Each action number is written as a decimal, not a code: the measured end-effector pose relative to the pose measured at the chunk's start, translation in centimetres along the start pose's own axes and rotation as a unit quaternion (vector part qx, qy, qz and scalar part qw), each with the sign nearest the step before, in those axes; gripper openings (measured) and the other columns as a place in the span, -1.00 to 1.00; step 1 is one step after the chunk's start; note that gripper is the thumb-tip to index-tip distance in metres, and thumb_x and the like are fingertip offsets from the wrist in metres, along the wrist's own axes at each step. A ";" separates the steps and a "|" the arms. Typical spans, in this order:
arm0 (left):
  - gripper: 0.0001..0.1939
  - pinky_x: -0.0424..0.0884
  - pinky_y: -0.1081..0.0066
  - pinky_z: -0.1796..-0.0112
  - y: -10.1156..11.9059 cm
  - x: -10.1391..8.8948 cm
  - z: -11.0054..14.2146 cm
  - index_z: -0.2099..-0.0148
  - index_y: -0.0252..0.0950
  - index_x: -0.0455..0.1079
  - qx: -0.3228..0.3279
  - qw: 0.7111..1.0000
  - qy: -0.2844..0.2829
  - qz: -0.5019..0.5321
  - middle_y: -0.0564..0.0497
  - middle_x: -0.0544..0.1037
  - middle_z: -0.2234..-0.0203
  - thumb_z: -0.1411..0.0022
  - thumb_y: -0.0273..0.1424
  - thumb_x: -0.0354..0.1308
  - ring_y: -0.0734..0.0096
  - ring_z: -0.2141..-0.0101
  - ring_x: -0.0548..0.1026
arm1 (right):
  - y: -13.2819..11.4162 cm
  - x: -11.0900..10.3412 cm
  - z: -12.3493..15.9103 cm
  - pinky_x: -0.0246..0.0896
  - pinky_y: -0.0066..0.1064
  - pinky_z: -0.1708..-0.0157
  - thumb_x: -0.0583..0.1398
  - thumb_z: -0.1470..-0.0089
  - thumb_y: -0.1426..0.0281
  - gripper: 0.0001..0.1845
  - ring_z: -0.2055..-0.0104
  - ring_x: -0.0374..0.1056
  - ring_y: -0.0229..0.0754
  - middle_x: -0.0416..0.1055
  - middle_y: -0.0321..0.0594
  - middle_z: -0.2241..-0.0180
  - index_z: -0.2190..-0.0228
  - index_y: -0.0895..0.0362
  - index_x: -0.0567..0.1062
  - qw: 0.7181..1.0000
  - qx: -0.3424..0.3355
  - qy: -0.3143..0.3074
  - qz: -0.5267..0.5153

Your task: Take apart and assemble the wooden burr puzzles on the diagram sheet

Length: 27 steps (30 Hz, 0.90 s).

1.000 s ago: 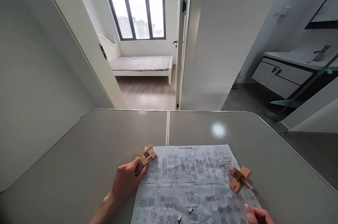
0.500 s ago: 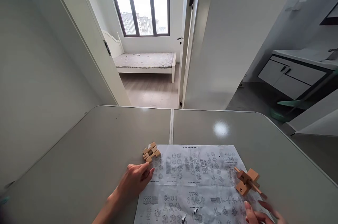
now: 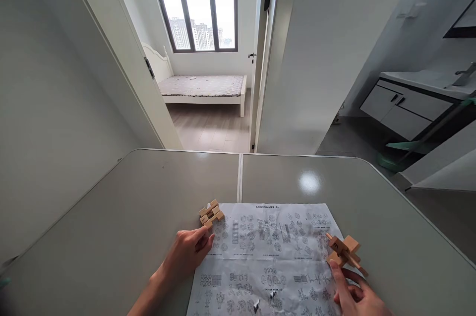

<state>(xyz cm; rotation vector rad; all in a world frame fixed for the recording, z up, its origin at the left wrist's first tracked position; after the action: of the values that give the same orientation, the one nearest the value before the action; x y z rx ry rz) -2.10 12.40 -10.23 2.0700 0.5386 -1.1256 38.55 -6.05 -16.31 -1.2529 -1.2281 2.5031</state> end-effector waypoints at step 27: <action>0.02 0.35 -0.01 -0.24 6.2 1.3 -1.4 -0.39 -0.15 0.22 -0.074 0.923 -0.062 0.374 -0.22 0.48 -0.26 0.03 0.08 0.48 -0.13 -0.19 0.47 | -14.5 10.3 7.5 0.09 -0.43 0.50 0.15 -0.43 0.22 -0.60 0.55 0.19 -0.24 0.40 -0.30 0.56 0.46 0.07 0.46 0.851 -0.476 -0.181 -0.129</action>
<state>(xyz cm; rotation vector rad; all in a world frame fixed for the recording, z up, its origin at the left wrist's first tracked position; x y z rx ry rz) 3.33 9.39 -8.41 1.7986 -0.2277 -0.7146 22.73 3.10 -10.27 -0.5787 -2.7076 1.9637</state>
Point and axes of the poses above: each hand's wrist, its own z-axis away from the middle knuckle, its own x-axis out of the palm, y = z × x, the point moved 1 cm from there along -z, towards the middle knuckle
